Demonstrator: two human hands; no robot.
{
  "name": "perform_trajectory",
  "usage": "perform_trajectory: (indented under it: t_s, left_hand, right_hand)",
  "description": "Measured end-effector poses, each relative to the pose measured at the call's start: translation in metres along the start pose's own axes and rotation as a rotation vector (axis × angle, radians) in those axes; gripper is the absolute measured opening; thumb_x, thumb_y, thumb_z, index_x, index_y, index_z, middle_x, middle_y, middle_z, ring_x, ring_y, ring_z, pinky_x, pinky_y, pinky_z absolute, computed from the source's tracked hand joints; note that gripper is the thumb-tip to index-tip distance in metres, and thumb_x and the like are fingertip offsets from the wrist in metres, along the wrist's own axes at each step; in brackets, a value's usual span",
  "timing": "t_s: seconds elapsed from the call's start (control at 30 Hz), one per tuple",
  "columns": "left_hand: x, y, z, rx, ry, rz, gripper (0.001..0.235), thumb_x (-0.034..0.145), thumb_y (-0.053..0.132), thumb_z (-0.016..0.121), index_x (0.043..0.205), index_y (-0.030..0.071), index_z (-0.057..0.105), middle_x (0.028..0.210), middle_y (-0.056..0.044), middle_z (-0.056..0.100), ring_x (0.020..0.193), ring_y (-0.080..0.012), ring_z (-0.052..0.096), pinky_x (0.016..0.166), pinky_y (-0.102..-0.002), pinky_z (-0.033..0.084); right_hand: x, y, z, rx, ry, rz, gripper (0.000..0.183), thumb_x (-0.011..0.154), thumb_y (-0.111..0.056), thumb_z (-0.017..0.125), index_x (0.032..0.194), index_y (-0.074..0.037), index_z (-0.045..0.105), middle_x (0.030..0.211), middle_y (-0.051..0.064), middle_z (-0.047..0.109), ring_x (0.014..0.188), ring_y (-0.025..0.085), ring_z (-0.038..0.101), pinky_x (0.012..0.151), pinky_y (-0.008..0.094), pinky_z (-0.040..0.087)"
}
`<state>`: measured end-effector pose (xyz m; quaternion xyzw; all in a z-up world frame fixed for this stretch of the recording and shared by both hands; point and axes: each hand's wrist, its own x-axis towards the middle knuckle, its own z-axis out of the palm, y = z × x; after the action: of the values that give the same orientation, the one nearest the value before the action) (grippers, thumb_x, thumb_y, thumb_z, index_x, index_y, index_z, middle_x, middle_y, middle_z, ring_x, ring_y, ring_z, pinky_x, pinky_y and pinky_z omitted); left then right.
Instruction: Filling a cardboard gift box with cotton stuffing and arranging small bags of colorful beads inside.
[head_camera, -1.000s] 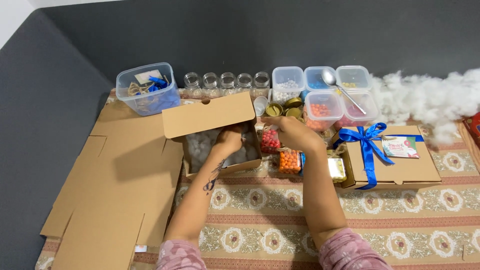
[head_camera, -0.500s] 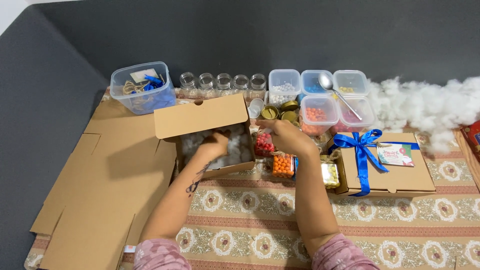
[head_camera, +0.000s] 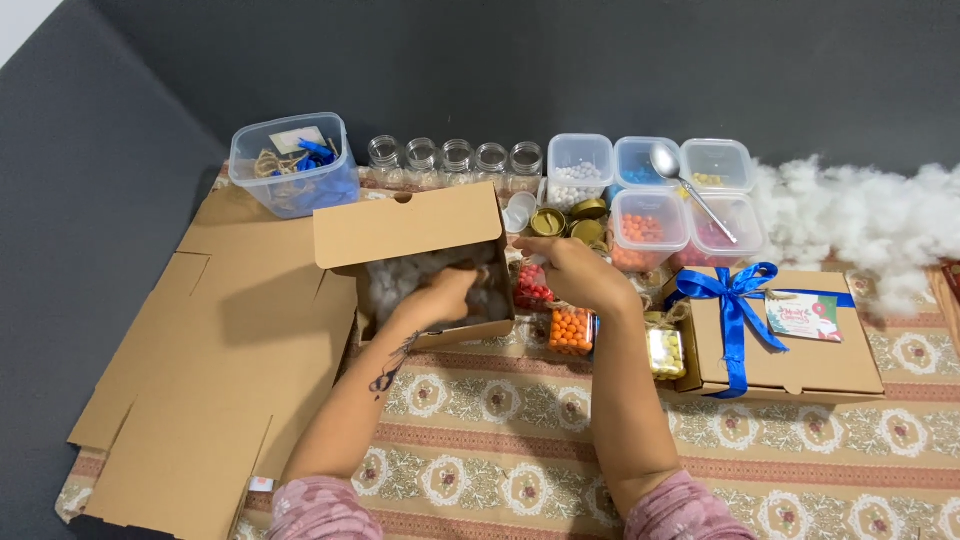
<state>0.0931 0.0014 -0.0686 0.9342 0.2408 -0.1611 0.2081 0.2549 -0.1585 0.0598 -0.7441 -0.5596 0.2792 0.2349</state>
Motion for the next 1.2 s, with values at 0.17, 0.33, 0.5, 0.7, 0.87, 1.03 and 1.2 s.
perform_trajectory:
  t_s: [0.17,0.33,0.5,0.7,0.87,1.03,1.2]
  left_hand:
    - [-0.03,-0.008,-0.015,-0.069,0.125,0.041,0.044,0.086,0.019,0.062,0.125,-0.001,0.067,0.121,-0.028,0.068,0.12,-0.0442,0.062,0.102,-0.053,0.047]
    - [-0.047,-0.043,-0.015,0.054,0.342,-0.089,0.055,0.091,0.033,0.069,0.137,0.003,0.06,0.131,-0.024,0.063,0.125,-0.0409,0.059,0.103,-0.053,0.045]
    - [-0.039,-0.084,0.036,0.058,0.308,-0.11,0.058,0.092,0.039,0.066,0.141,0.01,0.06,0.144,-0.019,0.053,0.129,-0.0406,0.055,0.105,-0.055,0.045]
    - [-0.108,-0.01,-0.008,-0.123,0.237,-0.018,0.057,0.103,0.054,0.043,0.131,0.01,0.066,0.127,-0.014,0.069,0.121,-0.0324,0.065,0.1,-0.043,0.052]
    - [-0.09,-0.046,0.049,0.139,0.512,0.057,0.045,0.095,0.051,0.054,0.118,0.016,0.071,0.108,-0.003,0.071,0.102,-0.0244,0.071,0.088,-0.038,0.056]
    - [-0.078,-0.059,0.074,0.288,0.8,0.23,0.035,0.096,0.051,0.057,0.1,0.02,0.072,0.09,0.003,0.063,0.089,-0.0178,0.067,0.082,-0.029,0.052]
    - [-0.109,-0.018,0.017,0.12,0.261,-0.017,0.046,0.099,0.046,0.053,0.133,0.015,0.062,0.124,-0.005,0.07,0.097,-0.0204,0.075,0.07,-0.037,0.07]
  right_hand:
    - [-0.004,-0.006,-0.002,0.014,0.0,0.013,0.054,0.092,0.006,0.041,0.141,-0.004,0.061,0.126,0.023,0.071,0.122,0.045,0.063,0.102,0.052,0.05]
    - [-0.006,-0.015,-0.002,0.004,0.01,0.046,0.053,0.092,0.004,0.042,0.141,-0.005,0.06,0.125,0.024,0.071,0.121,0.046,0.063,0.101,0.054,0.05]
    - [-0.004,-0.011,-0.001,-0.04,0.005,0.052,0.053,0.092,0.0,0.046,0.143,-0.007,0.06,0.121,0.025,0.072,0.115,0.047,0.066,0.099,0.053,0.051]
    - [-0.009,-0.015,0.004,-0.088,0.034,0.013,0.053,0.091,-0.003,0.05,0.143,-0.007,0.057,0.122,0.028,0.07,0.116,0.049,0.064,0.1,0.057,0.05]
    - [-0.03,-0.028,0.006,-0.072,0.095,-0.089,0.05,0.091,-0.005,0.053,0.141,-0.008,0.057,0.119,0.028,0.07,0.111,0.05,0.066,0.094,0.058,0.053]
    - [-0.058,-0.028,0.004,-0.11,0.155,-0.111,0.041,0.092,-0.009,0.061,0.133,-0.009,0.065,0.112,0.023,0.074,0.104,0.042,0.072,0.089,0.051,0.057]
    - [-0.114,-0.011,-0.005,-0.197,-0.004,-0.288,0.078,0.09,-0.063,0.048,0.134,0.001,0.059,0.129,0.017,0.07,0.075,0.025,0.078,0.062,0.04,0.063]
